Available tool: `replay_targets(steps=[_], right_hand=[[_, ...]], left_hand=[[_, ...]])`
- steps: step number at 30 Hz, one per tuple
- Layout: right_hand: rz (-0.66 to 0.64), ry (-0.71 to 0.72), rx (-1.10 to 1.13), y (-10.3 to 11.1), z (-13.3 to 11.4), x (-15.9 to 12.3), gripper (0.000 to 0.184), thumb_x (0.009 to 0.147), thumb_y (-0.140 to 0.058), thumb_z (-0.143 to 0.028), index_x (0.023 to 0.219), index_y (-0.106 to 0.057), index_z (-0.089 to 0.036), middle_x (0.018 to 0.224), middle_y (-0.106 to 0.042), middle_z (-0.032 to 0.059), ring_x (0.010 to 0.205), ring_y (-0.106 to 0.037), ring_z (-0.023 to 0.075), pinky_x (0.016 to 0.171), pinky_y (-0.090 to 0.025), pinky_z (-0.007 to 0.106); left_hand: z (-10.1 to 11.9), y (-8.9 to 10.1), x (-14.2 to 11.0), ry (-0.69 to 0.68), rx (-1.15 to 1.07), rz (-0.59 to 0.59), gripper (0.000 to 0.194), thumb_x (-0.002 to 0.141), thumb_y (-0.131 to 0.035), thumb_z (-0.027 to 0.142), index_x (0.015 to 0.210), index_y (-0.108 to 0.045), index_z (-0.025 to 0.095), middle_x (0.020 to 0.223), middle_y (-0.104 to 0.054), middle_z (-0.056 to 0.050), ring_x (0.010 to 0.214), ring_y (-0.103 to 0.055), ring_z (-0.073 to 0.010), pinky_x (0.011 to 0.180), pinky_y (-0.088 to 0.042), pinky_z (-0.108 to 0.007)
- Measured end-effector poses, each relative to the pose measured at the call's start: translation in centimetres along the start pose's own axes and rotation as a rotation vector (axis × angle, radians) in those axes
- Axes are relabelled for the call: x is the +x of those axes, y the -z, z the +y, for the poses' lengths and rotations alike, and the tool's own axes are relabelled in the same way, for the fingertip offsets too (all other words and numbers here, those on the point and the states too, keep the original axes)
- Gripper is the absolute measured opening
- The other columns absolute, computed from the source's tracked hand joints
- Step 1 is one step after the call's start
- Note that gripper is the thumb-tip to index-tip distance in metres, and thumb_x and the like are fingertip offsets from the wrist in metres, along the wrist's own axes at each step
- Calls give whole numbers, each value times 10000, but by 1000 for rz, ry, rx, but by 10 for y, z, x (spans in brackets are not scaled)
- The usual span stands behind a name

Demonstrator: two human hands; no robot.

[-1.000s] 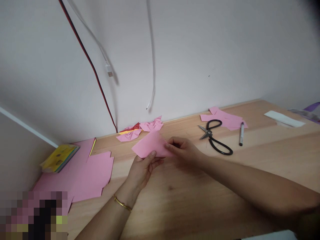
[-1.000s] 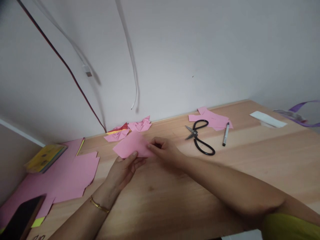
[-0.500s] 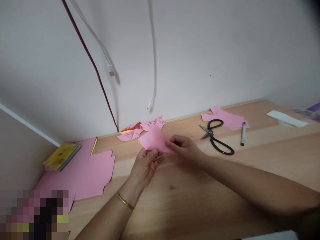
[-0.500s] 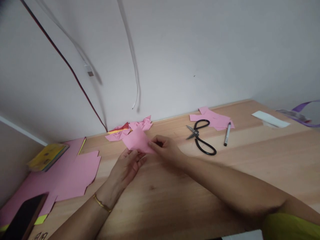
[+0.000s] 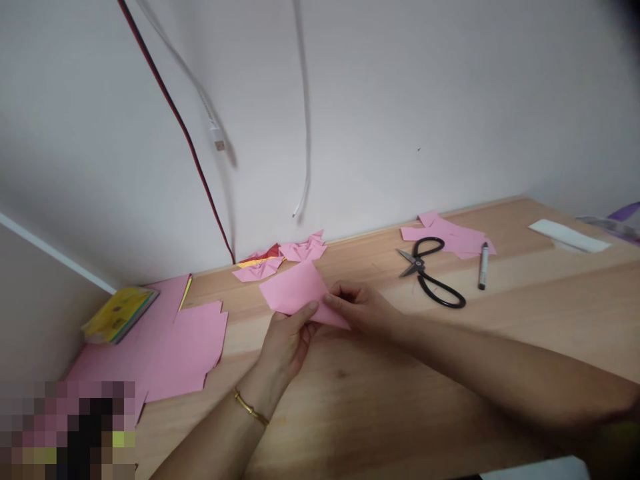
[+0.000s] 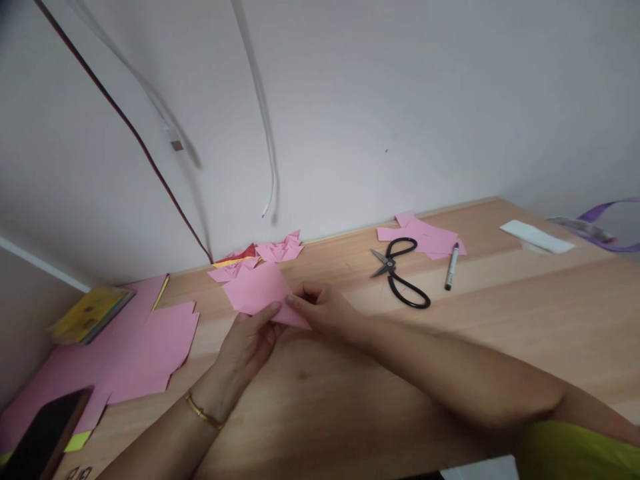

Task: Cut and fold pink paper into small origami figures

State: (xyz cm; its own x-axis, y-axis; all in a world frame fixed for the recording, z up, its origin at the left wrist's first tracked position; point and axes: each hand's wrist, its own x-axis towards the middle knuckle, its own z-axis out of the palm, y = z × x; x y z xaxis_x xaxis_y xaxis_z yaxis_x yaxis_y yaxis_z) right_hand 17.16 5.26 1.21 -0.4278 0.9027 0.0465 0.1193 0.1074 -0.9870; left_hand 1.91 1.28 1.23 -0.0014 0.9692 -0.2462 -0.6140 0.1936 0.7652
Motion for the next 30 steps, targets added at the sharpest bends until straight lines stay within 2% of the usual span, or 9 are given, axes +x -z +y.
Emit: replay_targets(steps=[6,12,16,20,25,30], right_hand=[[-30,-47,-34,0,-6,-1,276,814,-554,-413,699,-586,-165,647,-541,-8,590,-456,105,526,-362,223],[-45,-77,-27,1,-7,-2,260,813,-560,-405,729,-597,-161,651,-557,-5,586,-469,104,527,-360,224],[-80,-32,-50,4,-4,-2,245,813,-568,-398,771,-612,-161,677,-569,-2,613,-485,109,549,-369,228],[-113,24,-145,6,-1,-4,245,804,-584,-405,786,-628,-164,686,-572,1,641,-496,119,564,-370,234],[-163,33,-227,5,-1,-6,225,830,-550,-369,776,-622,-163,679,-582,2,626,-497,116,551,-357,231],[-127,20,-249,3,-2,-6,156,817,-556,-303,799,-605,-156,706,-591,5,642,-501,116,571,-366,231]], left_hand=[[2,2,1,5,15,33,462,670,-728,115,1112,-597,149,1040,-688,-108,962,-650,-243,842,-549,-370],[6,2,2,18,10,42,473,696,-713,105,1146,-574,151,1019,-693,-105,904,-662,-212,814,-561,-350],[6,4,5,12,-17,33,460,706,-710,111,1143,-574,160,1014,-694,-98,883,-666,-197,798,-563,-332],[8,8,7,-20,-37,71,429,719,-698,105,1127,-582,172,1002,-699,-81,867,-668,-178,800,-562,-321],[12,10,9,-53,-62,63,384,740,-676,101,1109,-587,154,1058,-685,-98,941,-656,-198,864,-545,-354],[13,9,9,-68,-90,75,394,733,-670,72,1108,-588,161,1056,-684,-96,963,-651,-201,893,-531,-378]])
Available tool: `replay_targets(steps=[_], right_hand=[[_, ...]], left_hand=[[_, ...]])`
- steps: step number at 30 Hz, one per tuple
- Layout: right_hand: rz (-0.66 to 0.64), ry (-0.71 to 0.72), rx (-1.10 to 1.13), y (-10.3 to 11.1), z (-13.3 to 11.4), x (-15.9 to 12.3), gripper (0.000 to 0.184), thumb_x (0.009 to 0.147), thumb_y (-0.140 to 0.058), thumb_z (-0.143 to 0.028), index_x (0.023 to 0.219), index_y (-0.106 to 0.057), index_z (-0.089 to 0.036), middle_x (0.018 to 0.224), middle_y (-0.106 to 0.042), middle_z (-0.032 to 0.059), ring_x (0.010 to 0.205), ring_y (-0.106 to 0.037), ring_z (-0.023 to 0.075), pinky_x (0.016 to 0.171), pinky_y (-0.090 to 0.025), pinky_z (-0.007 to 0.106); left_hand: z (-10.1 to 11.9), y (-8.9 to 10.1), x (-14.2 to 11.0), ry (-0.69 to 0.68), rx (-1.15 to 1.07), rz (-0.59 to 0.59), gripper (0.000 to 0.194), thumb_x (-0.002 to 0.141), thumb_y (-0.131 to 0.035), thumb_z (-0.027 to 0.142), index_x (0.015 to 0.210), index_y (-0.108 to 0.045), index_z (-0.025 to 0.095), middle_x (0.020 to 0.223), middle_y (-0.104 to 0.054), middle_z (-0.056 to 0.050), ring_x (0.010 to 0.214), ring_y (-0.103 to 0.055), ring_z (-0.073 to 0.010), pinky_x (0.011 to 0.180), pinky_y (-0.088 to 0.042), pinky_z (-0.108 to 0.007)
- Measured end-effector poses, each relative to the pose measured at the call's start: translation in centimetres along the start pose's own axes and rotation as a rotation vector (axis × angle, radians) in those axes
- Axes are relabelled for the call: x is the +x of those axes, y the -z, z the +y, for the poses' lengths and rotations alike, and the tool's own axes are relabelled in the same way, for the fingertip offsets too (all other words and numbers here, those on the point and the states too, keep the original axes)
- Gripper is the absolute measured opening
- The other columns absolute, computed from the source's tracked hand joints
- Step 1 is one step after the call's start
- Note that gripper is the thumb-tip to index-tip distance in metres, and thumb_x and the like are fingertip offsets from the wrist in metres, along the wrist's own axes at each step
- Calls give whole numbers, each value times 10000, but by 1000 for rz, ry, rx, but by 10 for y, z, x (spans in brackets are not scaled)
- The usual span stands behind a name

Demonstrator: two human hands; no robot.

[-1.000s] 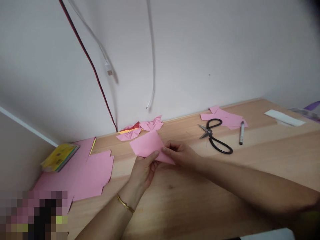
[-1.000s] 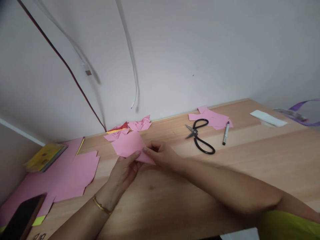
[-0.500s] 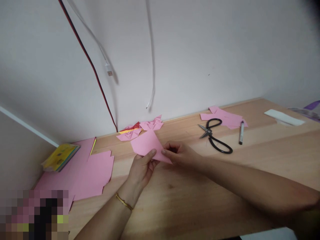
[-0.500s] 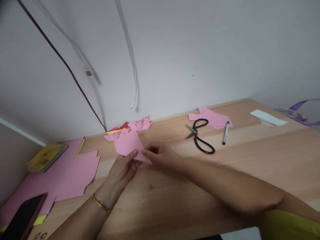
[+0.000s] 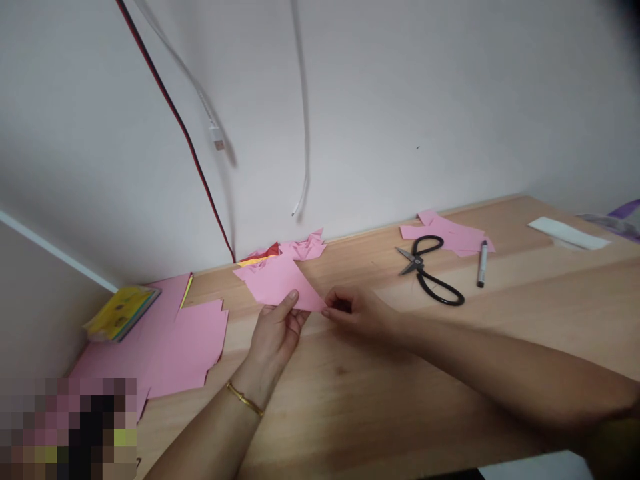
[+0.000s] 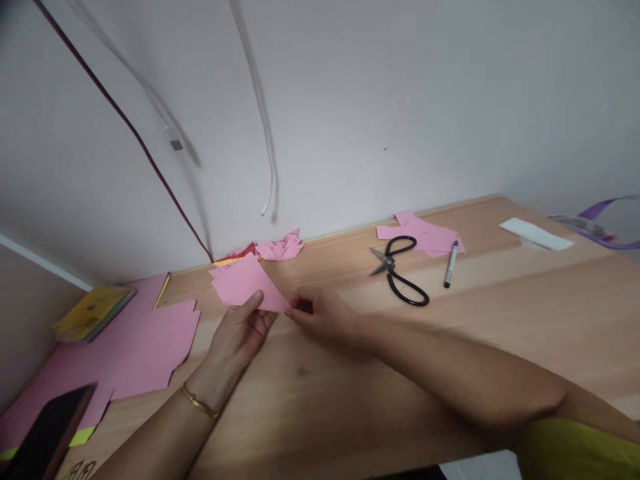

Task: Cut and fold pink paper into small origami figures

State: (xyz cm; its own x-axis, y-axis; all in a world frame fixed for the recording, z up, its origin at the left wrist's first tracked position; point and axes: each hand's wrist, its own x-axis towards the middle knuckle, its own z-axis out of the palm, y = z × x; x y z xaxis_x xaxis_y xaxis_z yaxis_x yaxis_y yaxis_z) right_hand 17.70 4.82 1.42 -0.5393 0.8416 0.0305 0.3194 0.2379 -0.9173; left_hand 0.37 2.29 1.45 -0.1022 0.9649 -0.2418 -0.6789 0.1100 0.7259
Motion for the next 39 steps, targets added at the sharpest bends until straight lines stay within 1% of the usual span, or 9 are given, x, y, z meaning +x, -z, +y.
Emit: replay_targets(steps=[4,12,17,19,23,27,31,34,39], right_hand=[[22,-3,0,1,-2,1,120,800,-565,-276,780,-584,-158,679,-562,-8,620,-474,107,561,-356,227],[32,15,51,0,3,2,190,804,-581,-345,791,-598,-157,663,-535,-10,614,-456,104,546,-346,225],[-13,3,125,-1,4,2,301,807,-579,-444,921,-624,-169,718,-565,3,641,-487,111,566,-376,225],[-5,-11,150,-2,3,2,294,833,-542,-438,915,-622,-166,722,-579,7,649,-510,114,578,-391,228],[35,-54,128,-2,3,2,220,834,-540,-370,806,-599,-160,675,-577,0,624,-514,111,561,-389,222],[47,5,82,-1,3,2,180,823,-556,-331,776,-590,-161,683,-576,-5,622,-492,107,566,-374,225],[-20,69,72,1,1,2,188,843,-537,-334,846,-624,-168,763,-624,15,688,-538,130,612,-404,242],[22,133,80,1,0,2,207,863,-512,-333,920,-640,-180,888,-662,35,810,-580,155,711,-436,265],[59,85,36,0,5,4,227,851,-527,-362,829,-657,-177,777,-657,18,736,-575,150,660,-431,258]], left_hand=[[2,-1,0,-2,-36,6,365,750,-647,58,1093,-593,171,1065,-681,-85,971,-647,-194,895,-527,-376],[8,-3,2,-25,-133,43,315,793,-572,24,1078,-591,158,1030,-692,-84,953,-653,-168,867,-536,-330],[8,-4,2,-22,-157,45,313,804,-548,17,1082,-591,153,1010,-698,-87,913,-665,-161,837,-547,-315],[7,-4,1,-12,-149,26,316,794,-563,21,1081,-595,149,1006,-700,-91,922,-664,-171,846,-545,-327],[5,-5,-1,6,-125,6,343,763,-600,21,1087,-598,133,1027,-694,-113,983,-650,-214,885,-531,-375],[5,-6,-1,0,-105,8,354,757,-615,29,1095,-597,135,1055,-687,-116,1015,-638,-223,906,-520,-389],[1,-4,-2,-6,-53,-28,352,756,-639,57,1097,-598,136,1069,-683,-115,1028,-631,-229,899,-525,-384],[-3,-2,-4,9,-11,-83,349,766,-650,98,1108,-594,138,1081,-678,-119,1027,-631,-238,895,-524,-398],[-8,-2,-5,38,27,-101,360,751,-673,122,1103,-595,131,1075,-679,-121,1007,-638,-234,894,-524,-395]])
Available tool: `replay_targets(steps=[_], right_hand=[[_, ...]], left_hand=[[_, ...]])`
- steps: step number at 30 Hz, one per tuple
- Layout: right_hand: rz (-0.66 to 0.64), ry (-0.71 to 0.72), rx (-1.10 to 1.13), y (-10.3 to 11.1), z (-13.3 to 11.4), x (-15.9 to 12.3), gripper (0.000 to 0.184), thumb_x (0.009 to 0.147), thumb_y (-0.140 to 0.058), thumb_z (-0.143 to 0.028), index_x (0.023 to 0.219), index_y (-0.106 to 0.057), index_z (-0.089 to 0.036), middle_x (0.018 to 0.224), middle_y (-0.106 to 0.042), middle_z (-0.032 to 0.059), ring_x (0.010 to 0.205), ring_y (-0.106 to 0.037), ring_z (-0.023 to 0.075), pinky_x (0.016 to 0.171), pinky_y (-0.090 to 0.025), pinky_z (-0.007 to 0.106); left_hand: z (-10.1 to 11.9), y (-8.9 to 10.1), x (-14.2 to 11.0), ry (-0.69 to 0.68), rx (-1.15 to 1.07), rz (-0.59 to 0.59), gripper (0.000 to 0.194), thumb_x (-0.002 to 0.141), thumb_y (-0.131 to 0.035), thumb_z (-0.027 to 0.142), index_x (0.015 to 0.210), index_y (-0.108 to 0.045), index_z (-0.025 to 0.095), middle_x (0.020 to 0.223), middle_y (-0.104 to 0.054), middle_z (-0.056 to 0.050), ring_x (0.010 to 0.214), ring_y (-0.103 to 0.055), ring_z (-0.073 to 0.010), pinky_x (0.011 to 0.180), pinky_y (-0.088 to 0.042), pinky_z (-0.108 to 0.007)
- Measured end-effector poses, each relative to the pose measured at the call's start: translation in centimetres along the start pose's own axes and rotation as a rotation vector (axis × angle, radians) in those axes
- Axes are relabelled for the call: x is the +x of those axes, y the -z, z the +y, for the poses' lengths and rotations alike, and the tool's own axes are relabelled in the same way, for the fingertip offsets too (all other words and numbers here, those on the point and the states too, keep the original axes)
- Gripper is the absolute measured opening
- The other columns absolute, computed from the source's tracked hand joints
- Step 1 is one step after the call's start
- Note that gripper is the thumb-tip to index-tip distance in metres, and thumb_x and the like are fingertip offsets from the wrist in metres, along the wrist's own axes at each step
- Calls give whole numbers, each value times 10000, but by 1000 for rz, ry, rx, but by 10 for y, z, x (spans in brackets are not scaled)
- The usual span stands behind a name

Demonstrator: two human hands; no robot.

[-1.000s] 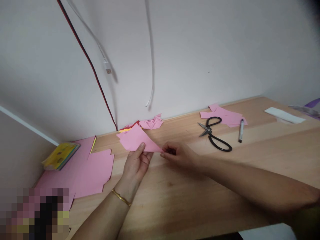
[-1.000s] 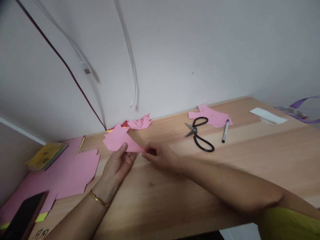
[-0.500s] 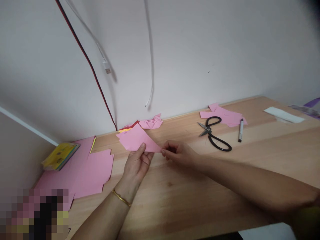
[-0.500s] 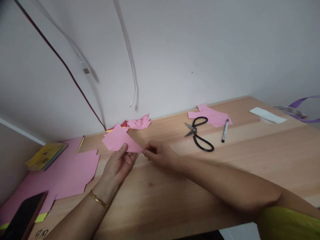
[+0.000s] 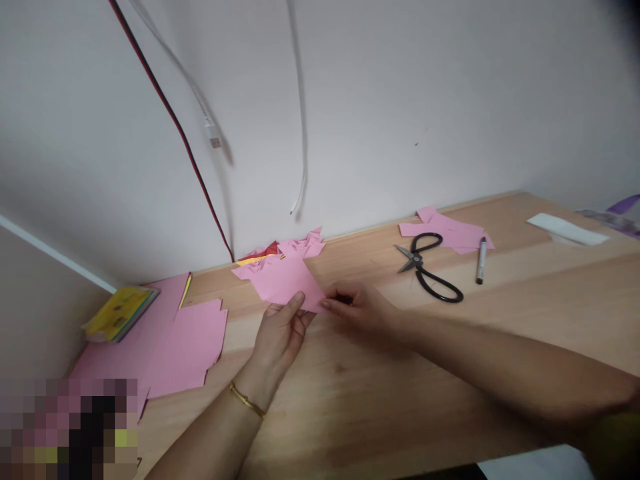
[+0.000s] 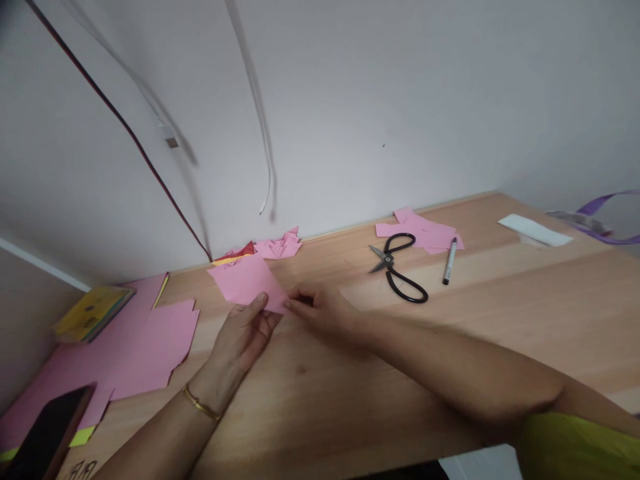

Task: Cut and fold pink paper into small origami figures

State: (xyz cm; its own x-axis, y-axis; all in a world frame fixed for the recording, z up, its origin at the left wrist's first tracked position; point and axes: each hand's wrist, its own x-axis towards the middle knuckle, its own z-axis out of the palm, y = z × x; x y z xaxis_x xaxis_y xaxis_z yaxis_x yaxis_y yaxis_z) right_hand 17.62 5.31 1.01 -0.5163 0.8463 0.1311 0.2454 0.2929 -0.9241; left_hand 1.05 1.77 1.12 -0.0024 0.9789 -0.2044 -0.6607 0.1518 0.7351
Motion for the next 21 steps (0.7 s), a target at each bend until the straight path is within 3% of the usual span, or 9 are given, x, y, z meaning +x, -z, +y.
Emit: replay_targets(steps=[14,21], right_hand=[[8,-53,21,2,0,0,202,826,-543,-340,791,-638,-165,751,-636,13,708,-545,136,627,-412,244],[-21,-90,34,0,-2,-1,243,837,-540,-382,793,-650,-171,745,-641,10,703,-550,132,607,-401,236]], left_hand=[[-2,-2,-3,99,125,22,252,670,-740,117,902,-665,54,900,-712,-139,822,-677,-201,760,-561,-309],[-5,-1,-3,99,149,73,230,659,-747,118,871,-669,70,850,-713,-106,762,-667,-174,700,-563,-283]])
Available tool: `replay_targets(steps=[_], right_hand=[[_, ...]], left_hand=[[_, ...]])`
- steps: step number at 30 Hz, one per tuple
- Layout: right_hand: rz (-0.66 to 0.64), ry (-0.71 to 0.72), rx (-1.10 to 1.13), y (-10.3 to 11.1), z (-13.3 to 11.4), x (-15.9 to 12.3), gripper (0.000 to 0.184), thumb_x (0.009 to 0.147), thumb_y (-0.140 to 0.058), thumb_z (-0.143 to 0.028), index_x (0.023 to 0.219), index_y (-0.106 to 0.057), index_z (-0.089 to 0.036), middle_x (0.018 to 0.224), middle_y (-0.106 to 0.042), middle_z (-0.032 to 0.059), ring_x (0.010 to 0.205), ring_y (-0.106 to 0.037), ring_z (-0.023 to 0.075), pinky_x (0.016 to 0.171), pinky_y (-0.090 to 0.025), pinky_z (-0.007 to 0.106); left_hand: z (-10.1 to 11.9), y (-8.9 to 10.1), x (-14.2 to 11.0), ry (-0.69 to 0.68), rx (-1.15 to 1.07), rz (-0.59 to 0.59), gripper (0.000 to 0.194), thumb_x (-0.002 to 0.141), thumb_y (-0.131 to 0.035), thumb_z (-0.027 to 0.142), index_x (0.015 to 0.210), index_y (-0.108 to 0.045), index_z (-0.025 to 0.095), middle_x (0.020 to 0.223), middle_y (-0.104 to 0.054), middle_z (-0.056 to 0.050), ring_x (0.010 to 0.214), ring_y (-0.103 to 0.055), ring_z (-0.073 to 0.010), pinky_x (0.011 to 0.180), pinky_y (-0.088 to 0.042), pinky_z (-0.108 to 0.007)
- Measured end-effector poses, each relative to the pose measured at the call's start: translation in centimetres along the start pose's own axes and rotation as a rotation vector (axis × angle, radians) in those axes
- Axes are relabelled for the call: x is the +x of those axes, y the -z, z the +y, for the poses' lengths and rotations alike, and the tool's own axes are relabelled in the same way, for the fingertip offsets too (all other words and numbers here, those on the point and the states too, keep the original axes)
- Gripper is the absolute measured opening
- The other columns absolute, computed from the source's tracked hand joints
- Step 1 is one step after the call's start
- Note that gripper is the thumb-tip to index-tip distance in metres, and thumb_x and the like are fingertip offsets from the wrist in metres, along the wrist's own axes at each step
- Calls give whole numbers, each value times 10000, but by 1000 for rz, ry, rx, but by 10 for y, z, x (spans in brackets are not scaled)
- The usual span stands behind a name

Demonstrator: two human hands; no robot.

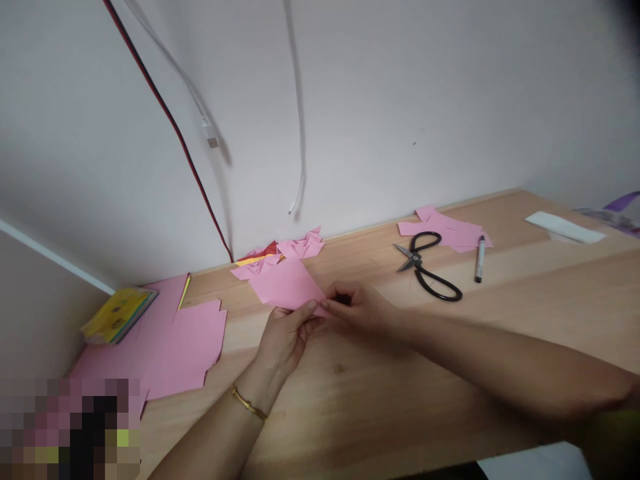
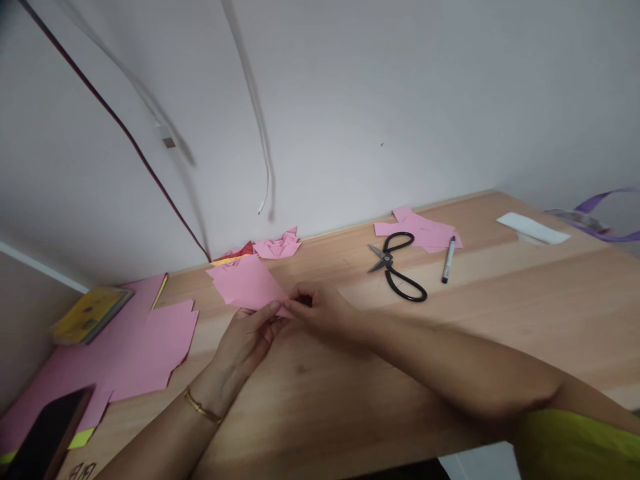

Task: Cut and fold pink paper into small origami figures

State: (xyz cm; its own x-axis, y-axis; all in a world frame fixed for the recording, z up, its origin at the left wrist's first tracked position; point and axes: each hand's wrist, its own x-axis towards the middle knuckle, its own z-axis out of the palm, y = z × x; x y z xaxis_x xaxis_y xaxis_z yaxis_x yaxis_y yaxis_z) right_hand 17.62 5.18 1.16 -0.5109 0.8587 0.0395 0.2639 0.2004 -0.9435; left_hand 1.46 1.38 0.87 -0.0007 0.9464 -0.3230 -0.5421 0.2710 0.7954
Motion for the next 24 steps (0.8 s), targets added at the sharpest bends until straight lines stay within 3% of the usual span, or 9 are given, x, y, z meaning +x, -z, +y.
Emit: replay_targets(steps=[24], right_hand=[[-45,6,18,1,0,0,252,841,-538,-393,845,-667,-176,800,-658,21,739,-568,148,636,-421,251]], left_hand=[[1,2,2,-34,-22,3,266,667,-739,108,916,-652,78,871,-706,-104,768,-665,-179,691,-556,-281]])
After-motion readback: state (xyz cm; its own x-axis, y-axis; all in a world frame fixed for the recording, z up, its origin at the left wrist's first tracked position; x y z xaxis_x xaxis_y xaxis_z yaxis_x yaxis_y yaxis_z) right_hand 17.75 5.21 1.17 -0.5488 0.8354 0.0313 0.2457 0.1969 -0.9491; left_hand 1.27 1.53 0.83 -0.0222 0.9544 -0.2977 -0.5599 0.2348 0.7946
